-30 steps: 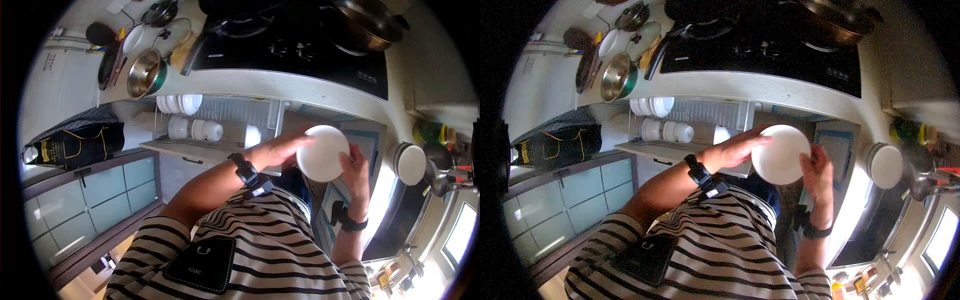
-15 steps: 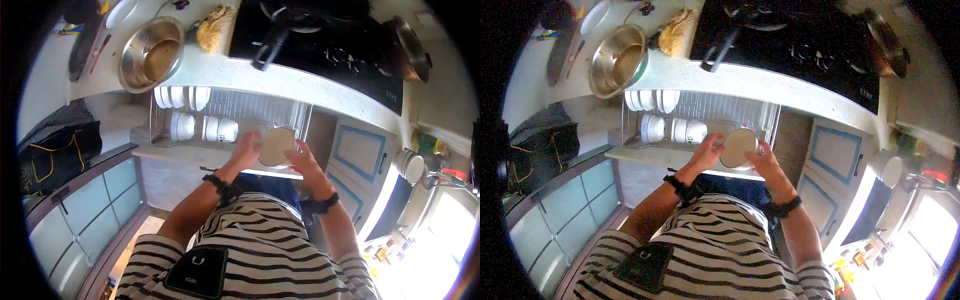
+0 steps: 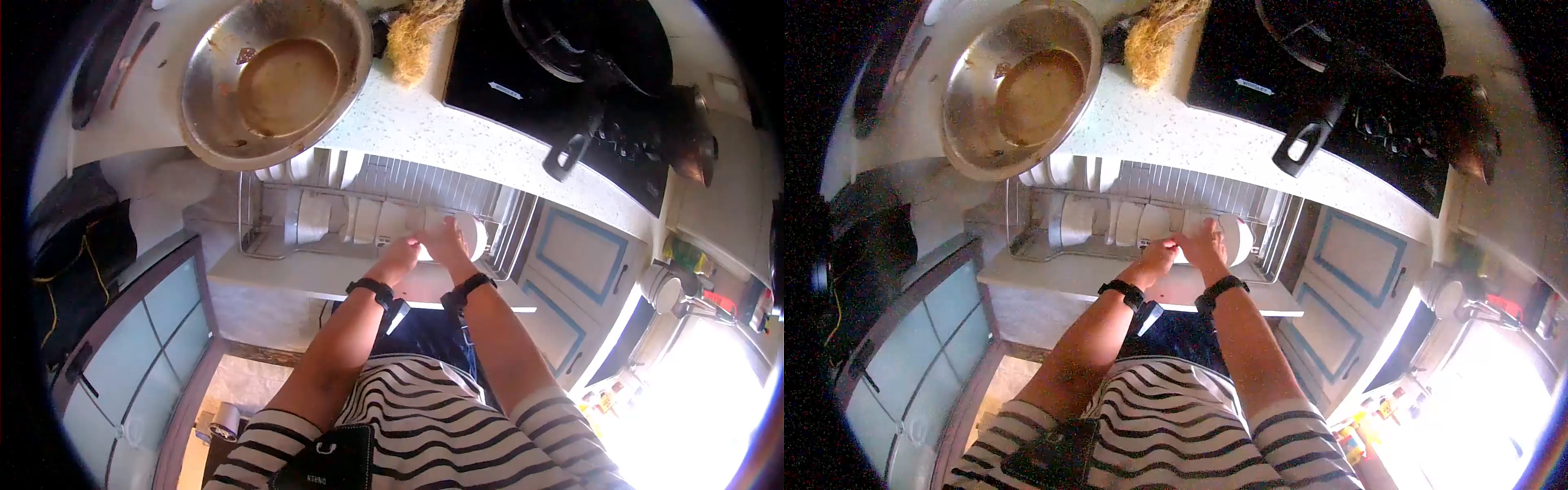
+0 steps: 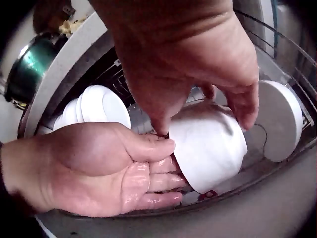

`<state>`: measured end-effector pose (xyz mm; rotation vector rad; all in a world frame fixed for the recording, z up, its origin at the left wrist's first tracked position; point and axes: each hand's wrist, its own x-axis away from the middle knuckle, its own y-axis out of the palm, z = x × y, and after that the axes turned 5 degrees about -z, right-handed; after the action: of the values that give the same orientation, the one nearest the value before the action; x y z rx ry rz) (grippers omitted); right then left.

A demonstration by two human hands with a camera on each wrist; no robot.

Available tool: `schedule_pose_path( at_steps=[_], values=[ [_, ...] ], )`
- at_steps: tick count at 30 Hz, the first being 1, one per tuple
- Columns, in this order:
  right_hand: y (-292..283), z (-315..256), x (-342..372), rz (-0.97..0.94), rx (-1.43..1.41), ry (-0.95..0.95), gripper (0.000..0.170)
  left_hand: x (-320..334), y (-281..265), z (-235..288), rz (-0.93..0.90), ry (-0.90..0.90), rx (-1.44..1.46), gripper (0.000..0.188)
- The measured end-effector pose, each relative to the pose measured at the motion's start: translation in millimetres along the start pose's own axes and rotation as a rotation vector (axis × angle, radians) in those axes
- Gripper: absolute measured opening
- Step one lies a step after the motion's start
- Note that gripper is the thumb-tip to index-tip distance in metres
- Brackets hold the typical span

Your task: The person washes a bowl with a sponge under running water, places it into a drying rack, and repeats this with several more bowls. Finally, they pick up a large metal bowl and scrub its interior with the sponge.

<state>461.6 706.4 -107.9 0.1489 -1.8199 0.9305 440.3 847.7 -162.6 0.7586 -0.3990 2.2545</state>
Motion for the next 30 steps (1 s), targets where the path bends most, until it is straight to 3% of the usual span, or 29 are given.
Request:
schedule_pose_path(
  at_steps=[2, 5, 8, 11, 14, 15, 18, 20, 22, 23, 26, 27, 29, 30],
  values=[
    [4.7, -16.5, 0.0, -0.004, 0.012, 0.054, 0.106, -26.1, 18.4, -61.5, 0.021, 0.112, 0.05, 0.025],
    [9.2, -31.8, 2.6, -0.016, 0.024, 0.088, 0.1, -28.0, 16.5, -59.6, -0.017, -0.119, 0.4, 0.027],
    [27.0, -28.9, -7.7, 0.042, 0.006, 0.106, 0.101, -24.1, 1.2, -42.3, -0.016, -0.162, 0.275, 0.024],
    [24.5, -36.4, -6.7, -0.034, -0.078, 0.107, 0.104, -53.7, 17.8, -109.8, -0.027, -0.155, 0.051, 0.025],
    [36.8, -26.0, -20.4, -0.041, -0.077, -0.013, 0.104, -26.0, -23.7, -74.7, 0.01, 0.027, -0.184, 0.026],
    [40.6, -21.5, -24.3, -0.061, -0.084, -0.028, 0.1, -23.8, -30.9, -67.7, -0.004, -0.124, -0.18, 0.031],
    [28.4, -9.5, -20.3, -0.116, -0.153, -0.102, 0.09, -18.8, -20.9, -60.4, 0.069, -0.055, 0.095, 0.036],
    [10.3, 5.1, -2.0, -0.13, -0.118, -0.243, 0.085, -20.0, -30.0, -78.5, -0.021, 0.045, -0.026, 0.043],
    [20.9, 39.7, -17.1, -0.058, -0.167, -0.314, 0.083, -20.0, -37.4, -76.1, -0.03, -0.007, -0.077, 0.044],
    [-6.0, 39.2, 4.5, -0.096, -0.12, -0.328, 0.081, -2.1, -53.7, -40.0, -0.041, -0.05, -0.179, 0.044],
    [-50.7, 105.2, 31.1, -0.118, -0.457, -0.352, 0.066, 16.1, -69.3, -11.2, -0.033, -0.289, 0.482, 0.05],
    [-60.0, 141.0, 24.6, -0.041, -0.432, -0.43, 0.06, 19.6, -64.7, 6.6, 0.106, -0.351, 0.512, 0.046],
    [-107.5, 205.0, 49.7, 0.091, -0.621, -0.434, 0.047, 33.9, -52.6, 70.4, 0.173, -0.31, 0.43, 0.045],
    [-127.5, 247.5, 51.1, 0.261, -0.537, -0.434, 0.039, 35.5, -45.4, 89.7, 0.17, -0.282, 0.4, 0.044]
  ],
)
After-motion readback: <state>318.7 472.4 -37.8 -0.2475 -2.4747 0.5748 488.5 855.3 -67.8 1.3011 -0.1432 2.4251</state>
